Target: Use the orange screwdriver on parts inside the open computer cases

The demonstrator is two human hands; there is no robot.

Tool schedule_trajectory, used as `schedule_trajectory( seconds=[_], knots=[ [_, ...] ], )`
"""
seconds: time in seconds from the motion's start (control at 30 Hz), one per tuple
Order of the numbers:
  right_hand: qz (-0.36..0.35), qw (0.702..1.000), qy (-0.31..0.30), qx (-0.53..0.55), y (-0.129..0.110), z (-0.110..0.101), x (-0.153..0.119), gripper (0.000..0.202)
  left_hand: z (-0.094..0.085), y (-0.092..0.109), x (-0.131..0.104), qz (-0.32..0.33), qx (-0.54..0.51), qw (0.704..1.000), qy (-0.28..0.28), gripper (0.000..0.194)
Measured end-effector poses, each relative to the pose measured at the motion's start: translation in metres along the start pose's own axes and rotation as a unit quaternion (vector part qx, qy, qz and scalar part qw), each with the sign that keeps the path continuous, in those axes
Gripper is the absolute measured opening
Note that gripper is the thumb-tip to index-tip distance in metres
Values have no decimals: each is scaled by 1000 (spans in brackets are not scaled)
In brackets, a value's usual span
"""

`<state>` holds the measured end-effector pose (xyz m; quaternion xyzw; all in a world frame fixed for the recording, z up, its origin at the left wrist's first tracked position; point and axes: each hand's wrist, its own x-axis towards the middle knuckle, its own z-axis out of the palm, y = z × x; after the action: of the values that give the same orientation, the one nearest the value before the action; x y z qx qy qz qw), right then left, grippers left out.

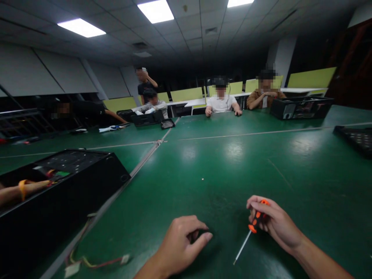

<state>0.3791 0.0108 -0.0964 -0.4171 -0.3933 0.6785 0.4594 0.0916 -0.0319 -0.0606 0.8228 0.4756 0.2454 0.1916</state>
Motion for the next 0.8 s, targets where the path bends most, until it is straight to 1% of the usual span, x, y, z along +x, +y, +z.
schedule_trajectory(
  seconds=[0.1,0.2,0.3,0.47,0.63,0.8],
  knots=[
    [-17,1000,-12,-10,1,0,2,37,2,2,1,13,-17,1000,-13,23],
    [-33,998,-48,-2,3,1,3,35,4,4,2,12,-25,999,-21,23],
    [-36,996,-80,-24,4,3,2,34,6,3,2,0,-23,999,-25,22],
    [-38,991,-114,-55,3,8,-2,37,8,0,2,-3,-25,1000,-7,22],
    [-46,988,-128,-68,1,10,-2,37,8,2,5,-12,-36,999,11,23],
    [-42,985,-125,-113,1,8,-4,35,6,4,7,-21,-42,999,21,24]
  ],
)
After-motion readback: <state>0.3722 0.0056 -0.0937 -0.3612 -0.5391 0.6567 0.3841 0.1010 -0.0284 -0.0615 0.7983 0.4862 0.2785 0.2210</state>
